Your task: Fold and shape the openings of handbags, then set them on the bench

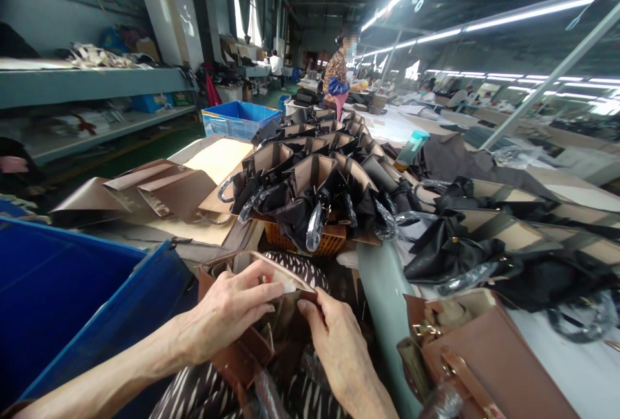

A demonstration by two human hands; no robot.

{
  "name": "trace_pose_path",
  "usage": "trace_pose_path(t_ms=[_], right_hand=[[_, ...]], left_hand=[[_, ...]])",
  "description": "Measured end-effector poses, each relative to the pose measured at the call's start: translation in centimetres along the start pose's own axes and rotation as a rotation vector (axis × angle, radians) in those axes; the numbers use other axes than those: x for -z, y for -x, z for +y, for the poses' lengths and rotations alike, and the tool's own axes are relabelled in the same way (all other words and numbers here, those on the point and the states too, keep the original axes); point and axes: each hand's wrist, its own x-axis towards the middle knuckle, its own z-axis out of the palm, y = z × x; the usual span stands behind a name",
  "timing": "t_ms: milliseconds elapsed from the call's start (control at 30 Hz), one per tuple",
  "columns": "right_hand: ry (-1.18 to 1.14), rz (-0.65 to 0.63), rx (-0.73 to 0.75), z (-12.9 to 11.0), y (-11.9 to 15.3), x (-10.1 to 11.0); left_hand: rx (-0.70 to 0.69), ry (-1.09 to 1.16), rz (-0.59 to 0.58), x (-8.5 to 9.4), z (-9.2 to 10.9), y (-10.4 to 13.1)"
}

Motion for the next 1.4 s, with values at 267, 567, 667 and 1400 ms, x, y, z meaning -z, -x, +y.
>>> trace_pose_path(t_ms=[267, 567, 667, 1400], right_hand=[[0.018, 0.0, -0.011, -0.2, -0.1, -0.1], [0.067, -0.012, -0.051, -0.6, 0.6, 0.6], [-0.011, 0.003, 0.002, -0.9, 0.4, 0.9], [-0.1, 0.0, 0.124, -1.1, -2.0, 0.0]], left_hand=[[0.046, 0.113, -0.029, 0.2, -0.7, -0.6], [-0.006, 0.132, -0.128, -0.2, -1.0, -1.5], [-0.026, 0.15, -0.15, -0.2, -0.8, -1.8], [0.312, 0.058, 0.003, -0.5, -0.8, -1.6]])
